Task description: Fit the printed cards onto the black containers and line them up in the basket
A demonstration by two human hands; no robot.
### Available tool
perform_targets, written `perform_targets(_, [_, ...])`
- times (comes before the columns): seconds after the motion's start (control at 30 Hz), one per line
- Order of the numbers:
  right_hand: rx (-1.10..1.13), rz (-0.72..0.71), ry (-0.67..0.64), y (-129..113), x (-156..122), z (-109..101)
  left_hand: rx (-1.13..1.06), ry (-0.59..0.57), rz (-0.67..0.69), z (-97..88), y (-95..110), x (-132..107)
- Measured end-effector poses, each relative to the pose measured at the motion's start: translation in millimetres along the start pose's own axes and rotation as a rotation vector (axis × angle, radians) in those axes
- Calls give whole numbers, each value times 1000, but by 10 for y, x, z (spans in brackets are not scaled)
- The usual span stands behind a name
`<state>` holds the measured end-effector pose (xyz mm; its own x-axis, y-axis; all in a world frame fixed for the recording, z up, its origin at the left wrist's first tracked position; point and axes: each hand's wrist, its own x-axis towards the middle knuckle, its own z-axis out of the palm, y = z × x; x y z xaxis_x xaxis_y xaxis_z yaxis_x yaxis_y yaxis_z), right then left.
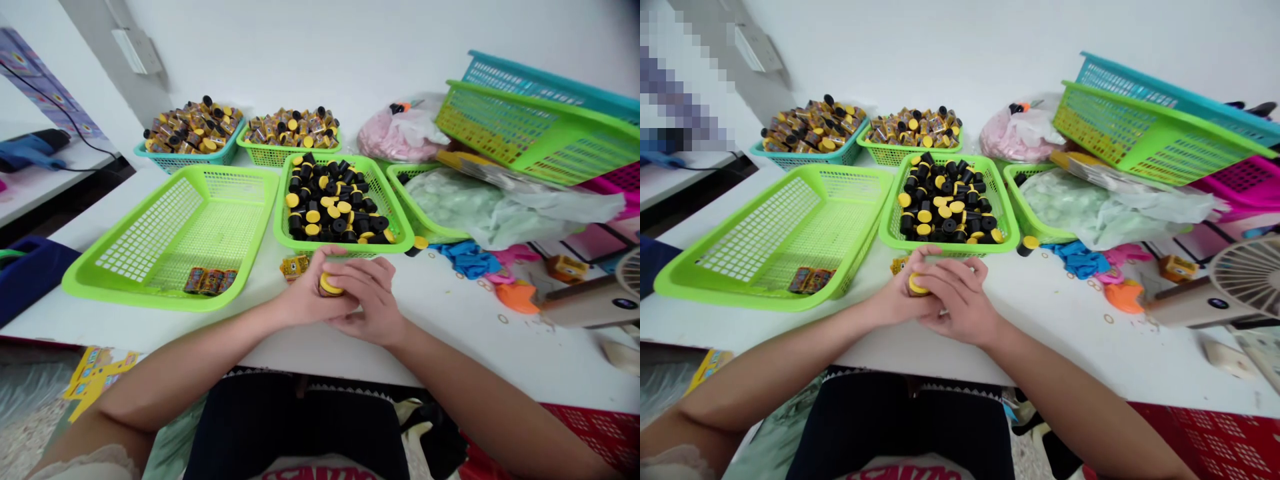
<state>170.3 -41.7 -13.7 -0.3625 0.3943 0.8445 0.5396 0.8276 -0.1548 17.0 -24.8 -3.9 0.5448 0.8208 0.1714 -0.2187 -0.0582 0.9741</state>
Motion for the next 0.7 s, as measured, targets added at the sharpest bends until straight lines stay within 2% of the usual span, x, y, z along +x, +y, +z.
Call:
perform_targets(0.07, [-175, -7, 5, 16, -7, -11, 18, 120, -48, 45, -37, -15])
perform_targets(0.17, [-283, -11, -38, 25, -8, -21, 37, 265, -69, 90, -96, -34])
perform_targets(0.23, [-313, -20, -48, 14, 3, -20, 6, 262, -68, 87, -105, -36])
perform_targets(0.3, [-300, -26, -41, -10, 24, -11, -37, 194, -80, 58, -71, -31])
perform_targets(0.4, [-151, 16, -12, -52, 59, 12, -121, 39, -100, 6, 31, -24])
perform_targets(0.5, [-9, 49, -3, -65, 76, 32, -165, -30, -117, -13, 98, -20])
perform_targets(0.6, [-98, -11, -17, -28, 60, 39, -96, 72, -117, -9, 76, -8])
perform_targets(0.7, [-235, -122, -27, 32, 31, 34, 83, 201, -17, -12, 4, 8])
